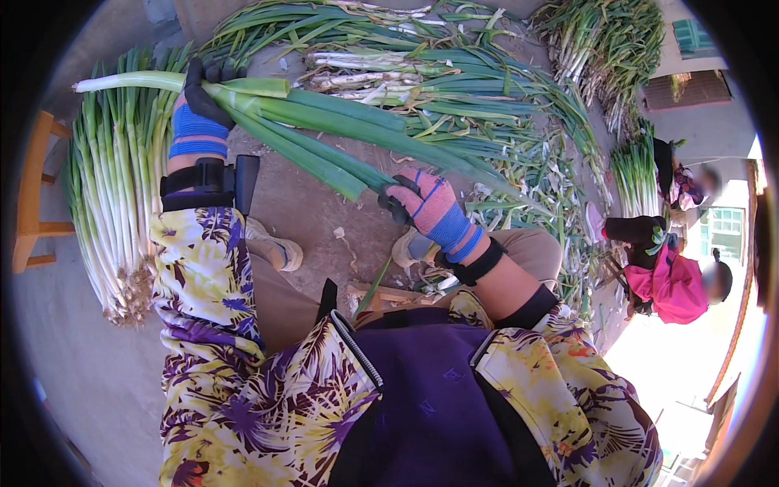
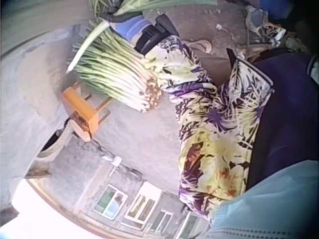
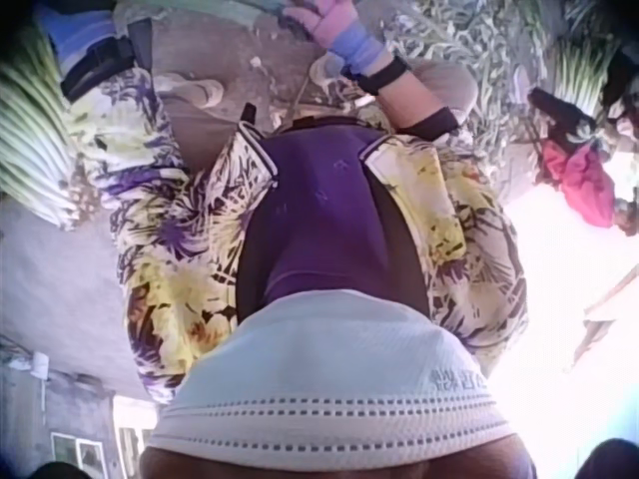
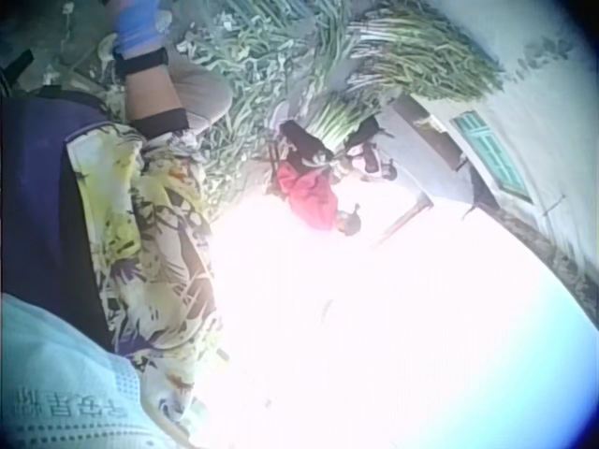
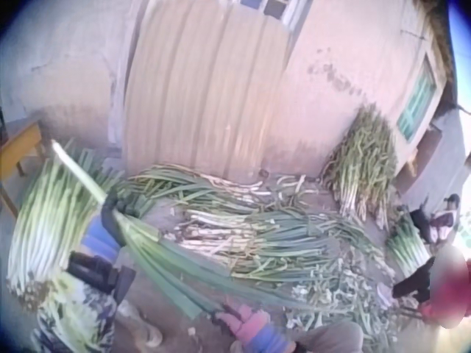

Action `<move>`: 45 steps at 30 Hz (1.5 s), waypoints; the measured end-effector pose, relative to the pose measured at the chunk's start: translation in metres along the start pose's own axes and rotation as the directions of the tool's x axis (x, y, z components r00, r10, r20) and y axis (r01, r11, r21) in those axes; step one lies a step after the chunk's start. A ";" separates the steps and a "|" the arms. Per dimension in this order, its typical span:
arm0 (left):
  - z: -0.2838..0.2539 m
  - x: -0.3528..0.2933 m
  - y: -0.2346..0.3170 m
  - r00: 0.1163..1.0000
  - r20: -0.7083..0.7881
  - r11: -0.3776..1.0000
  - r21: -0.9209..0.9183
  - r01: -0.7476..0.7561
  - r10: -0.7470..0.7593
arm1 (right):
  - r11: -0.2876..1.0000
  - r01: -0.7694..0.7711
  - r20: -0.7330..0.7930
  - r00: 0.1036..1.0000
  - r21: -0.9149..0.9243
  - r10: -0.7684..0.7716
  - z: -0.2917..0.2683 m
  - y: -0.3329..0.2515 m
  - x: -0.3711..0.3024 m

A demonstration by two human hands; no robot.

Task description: The person sits on the floor and processes green onions by hand. They remove the root ends and peel off the outer layers, then place the cleaned onions into a pile.

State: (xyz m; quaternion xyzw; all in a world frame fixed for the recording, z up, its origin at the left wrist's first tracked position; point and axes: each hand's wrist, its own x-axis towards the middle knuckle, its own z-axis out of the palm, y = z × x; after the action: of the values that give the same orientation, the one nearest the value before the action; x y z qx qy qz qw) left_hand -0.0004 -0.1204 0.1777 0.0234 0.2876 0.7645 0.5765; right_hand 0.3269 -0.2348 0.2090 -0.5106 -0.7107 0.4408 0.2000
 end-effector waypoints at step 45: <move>-0.006 0.005 0.040 0.752 0.656 0.927 -0.237 0.291 -0.069 | 0.936 0.104 0.054 0.994 -0.336 -0.092 -0.087 -0.033 0.014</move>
State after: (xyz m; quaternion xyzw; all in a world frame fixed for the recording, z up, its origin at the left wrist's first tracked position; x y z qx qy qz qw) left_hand -0.0387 -0.1250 0.1897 0.1576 -0.0535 0.6873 0.7070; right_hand 0.3671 -0.1884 0.2798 -0.4930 -0.8040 0.3110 0.1177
